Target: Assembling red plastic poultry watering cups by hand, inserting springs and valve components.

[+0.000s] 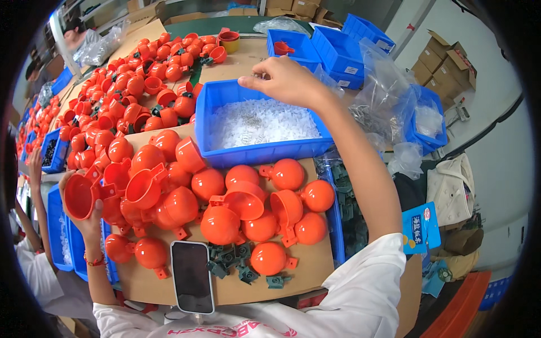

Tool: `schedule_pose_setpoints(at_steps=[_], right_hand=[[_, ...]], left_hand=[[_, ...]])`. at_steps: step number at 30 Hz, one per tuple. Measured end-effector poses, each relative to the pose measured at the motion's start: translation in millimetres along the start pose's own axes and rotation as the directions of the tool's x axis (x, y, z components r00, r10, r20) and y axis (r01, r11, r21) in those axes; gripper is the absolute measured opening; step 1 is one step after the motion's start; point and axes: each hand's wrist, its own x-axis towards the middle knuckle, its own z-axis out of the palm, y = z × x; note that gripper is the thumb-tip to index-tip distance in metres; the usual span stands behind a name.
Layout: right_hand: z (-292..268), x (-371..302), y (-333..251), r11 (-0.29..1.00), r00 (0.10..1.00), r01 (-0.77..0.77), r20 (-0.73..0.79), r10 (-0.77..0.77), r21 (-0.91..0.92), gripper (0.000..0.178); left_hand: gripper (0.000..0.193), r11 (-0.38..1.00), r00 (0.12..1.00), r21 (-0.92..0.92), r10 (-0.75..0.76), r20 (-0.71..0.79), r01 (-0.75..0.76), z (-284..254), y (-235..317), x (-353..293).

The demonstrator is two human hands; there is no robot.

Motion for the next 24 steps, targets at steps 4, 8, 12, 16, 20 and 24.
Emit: schedule_pose_setpoints(at_steps=[4,8,12,16,20,24], right_hand=[[3,-3,25,0.989,0.997,0.029,0.078,-0.018,-0.143,0.047],[4,-10,29,0.970,0.975,0.014,0.219,0.040,-0.243,0.036],[21,-3,42,0.960,0.996,0.088,0.051,-0.077,-0.265,0.027],[65,33,35,0.922,0.956,0.293,0.076,-0.283,-0.253,0.024],[79,45,37,0.876,0.988,0.148,0.115,-0.106,-0.458,0.022],[75,33,39,0.899,0.988,0.153,0.043,-0.149,-0.411,0.016]], left_hand=[[0.073,0.999,0.999,0.044,0.009,-0.040,-0.007,1,-5,1],[0.077,0.997,1.000,0.076,-0.015,-0.023,0.017,-2,-7,-2],[0.078,0.999,1.000,0.055,0.000,-0.010,0.001,4,-4,-3],[0.077,0.999,1.000,0.034,0.008,0.010,-0.008,1,-3,-6],[0.071,0.998,0.997,-0.001,0.069,0.025,-0.069,4,-3,-6],[0.067,0.992,0.990,-0.021,0.128,0.055,-0.127,3,11,-3]])
